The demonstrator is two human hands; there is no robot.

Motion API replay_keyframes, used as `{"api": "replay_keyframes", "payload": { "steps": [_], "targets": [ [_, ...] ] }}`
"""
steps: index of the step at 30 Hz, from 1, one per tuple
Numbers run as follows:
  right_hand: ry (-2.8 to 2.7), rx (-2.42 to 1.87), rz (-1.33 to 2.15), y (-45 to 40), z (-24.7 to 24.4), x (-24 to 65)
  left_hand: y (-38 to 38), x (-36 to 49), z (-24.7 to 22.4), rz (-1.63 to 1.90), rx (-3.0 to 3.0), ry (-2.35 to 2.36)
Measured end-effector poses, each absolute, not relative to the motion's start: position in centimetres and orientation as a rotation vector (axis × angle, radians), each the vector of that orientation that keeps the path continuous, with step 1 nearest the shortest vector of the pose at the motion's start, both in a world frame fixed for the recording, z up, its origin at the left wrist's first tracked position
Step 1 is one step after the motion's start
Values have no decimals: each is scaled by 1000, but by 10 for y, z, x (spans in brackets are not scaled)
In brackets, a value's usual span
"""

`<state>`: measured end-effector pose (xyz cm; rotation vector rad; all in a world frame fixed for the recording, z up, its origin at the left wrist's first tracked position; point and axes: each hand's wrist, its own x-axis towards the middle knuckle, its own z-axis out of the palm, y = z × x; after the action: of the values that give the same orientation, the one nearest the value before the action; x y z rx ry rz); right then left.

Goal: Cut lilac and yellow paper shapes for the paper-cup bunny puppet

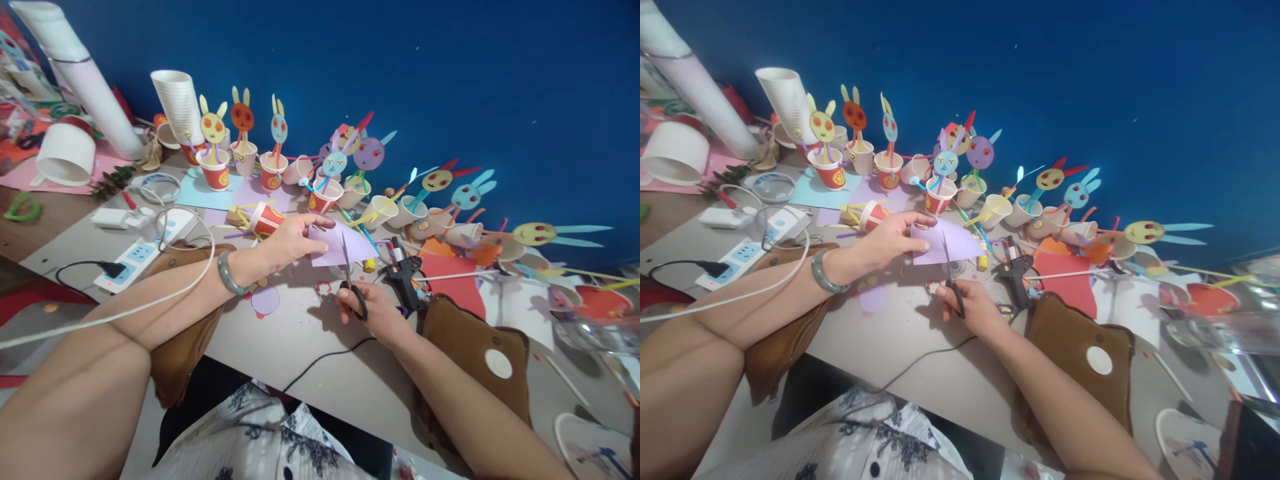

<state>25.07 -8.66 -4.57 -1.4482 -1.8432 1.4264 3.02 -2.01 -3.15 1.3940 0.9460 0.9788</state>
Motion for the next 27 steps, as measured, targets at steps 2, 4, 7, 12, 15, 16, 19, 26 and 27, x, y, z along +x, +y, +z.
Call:
{"api": "replay_keyframes", "payload": {
  "steps": [2,4,7,12,15,16,19,26,27],
  "targets": [
    [-1846,-1453,1435,-86,-46,251,-20,30,-31,974,1396,942],
    [-1834,-1458,1458,-86,-47,251,-20,31,-31,961,1399,952],
    [-1811,-1453,1495,-85,-50,252,-20,31,-30,927,1422,985],
    [-1798,-1435,1546,-84,-51,253,-23,31,-28,876,1447,966],
    [-1798,-1422,1533,-86,-49,252,-24,31,-29,865,1451,948],
    [-1801,-1416,1524,-86,-47,252,-24,31,-28,863,1453,947],
    [-1803,-1405,1528,-87,-44,251,-24,32,-27,861,1446,958],
    [-1774,-1430,1557,-85,-45,249,-23,32,-26,828,1436,917],
    [-1765,-1431,1564,-85,-46,249,-23,32,-26,810,1428,911]
  ]
}}
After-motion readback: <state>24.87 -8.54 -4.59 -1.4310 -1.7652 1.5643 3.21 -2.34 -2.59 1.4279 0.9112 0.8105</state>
